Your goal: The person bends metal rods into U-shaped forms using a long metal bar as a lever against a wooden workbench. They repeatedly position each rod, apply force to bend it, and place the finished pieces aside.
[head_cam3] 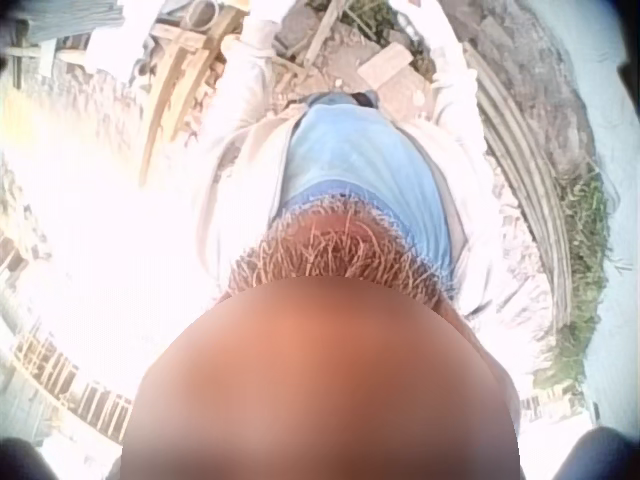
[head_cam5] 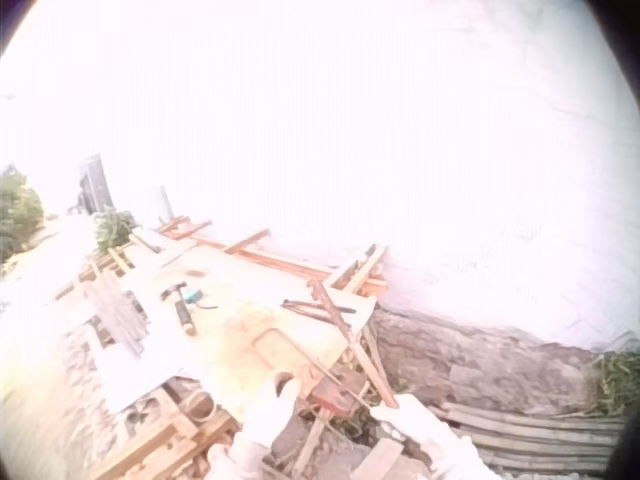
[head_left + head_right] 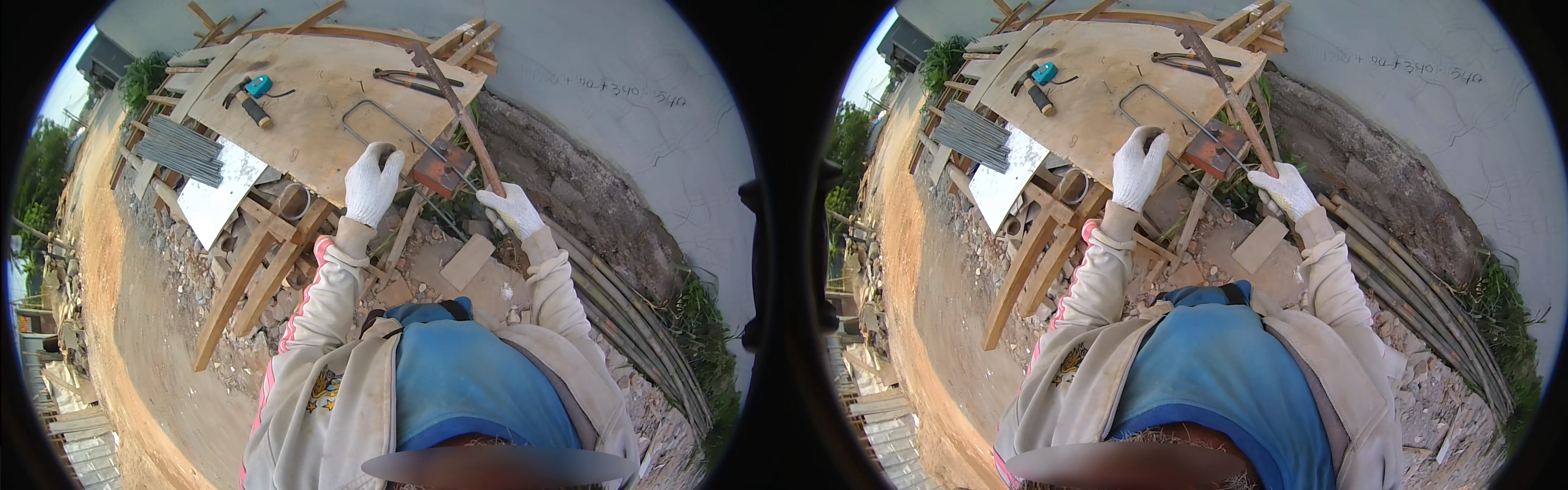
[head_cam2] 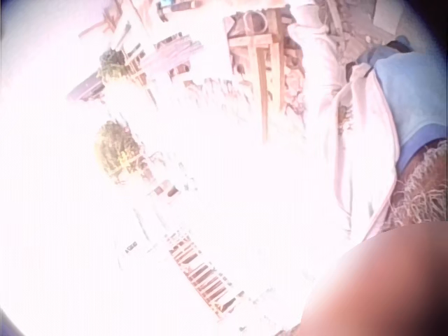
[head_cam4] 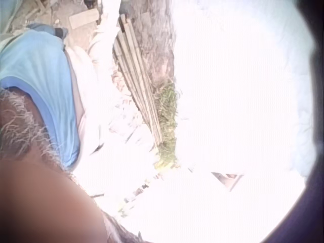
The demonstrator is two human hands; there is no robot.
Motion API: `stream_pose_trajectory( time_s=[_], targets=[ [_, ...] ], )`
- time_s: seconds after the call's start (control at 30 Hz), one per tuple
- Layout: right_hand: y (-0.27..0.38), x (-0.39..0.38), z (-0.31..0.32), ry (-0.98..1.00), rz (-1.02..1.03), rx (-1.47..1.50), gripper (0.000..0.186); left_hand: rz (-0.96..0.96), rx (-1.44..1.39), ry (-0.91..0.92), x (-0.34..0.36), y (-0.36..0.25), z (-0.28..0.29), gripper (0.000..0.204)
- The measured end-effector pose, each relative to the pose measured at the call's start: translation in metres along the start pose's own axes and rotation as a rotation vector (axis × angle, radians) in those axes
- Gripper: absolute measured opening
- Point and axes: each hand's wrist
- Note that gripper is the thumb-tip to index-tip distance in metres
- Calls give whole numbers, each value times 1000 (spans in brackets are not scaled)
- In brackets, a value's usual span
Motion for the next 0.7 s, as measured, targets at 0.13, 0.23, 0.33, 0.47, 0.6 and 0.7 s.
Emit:
stream_pose_trajectory(
  time_s=[0.13, 0.23, 0.33, 0.47, 0.6, 0.7],
  targets=[
    [9, 10, -11, 6, -4, 52, 33, -114, 391, 4, 55, 29, -12, 50],
    [17, 19, -19, -1, -6, 67, 32, -150, 558, 13, 89, 52, -33, 55],
    [20, 27, -26, -13, 16, 74, 31, -184, 666, 59, 117, 75, -47, 64],
    [23, 35, -27, -29, -6, 51, 32, -206, 692, 56, 143, 98, -58, 74],
    [26, 37, -26, 5, -28, 48, 32, -166, 714, 118, 155, 106, -56, 88],
    [24, 36, -24, -19, 12, 6, 34, -135, 783, 181, 158, 100, -49, 93]
  ],
)
Point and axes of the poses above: each hand's wrist, its own x-axis towards the middle knuckle, its own z-axis out of the back of the hand, y = z × x, and after that the axes turned 4 degrees about x, right-handed
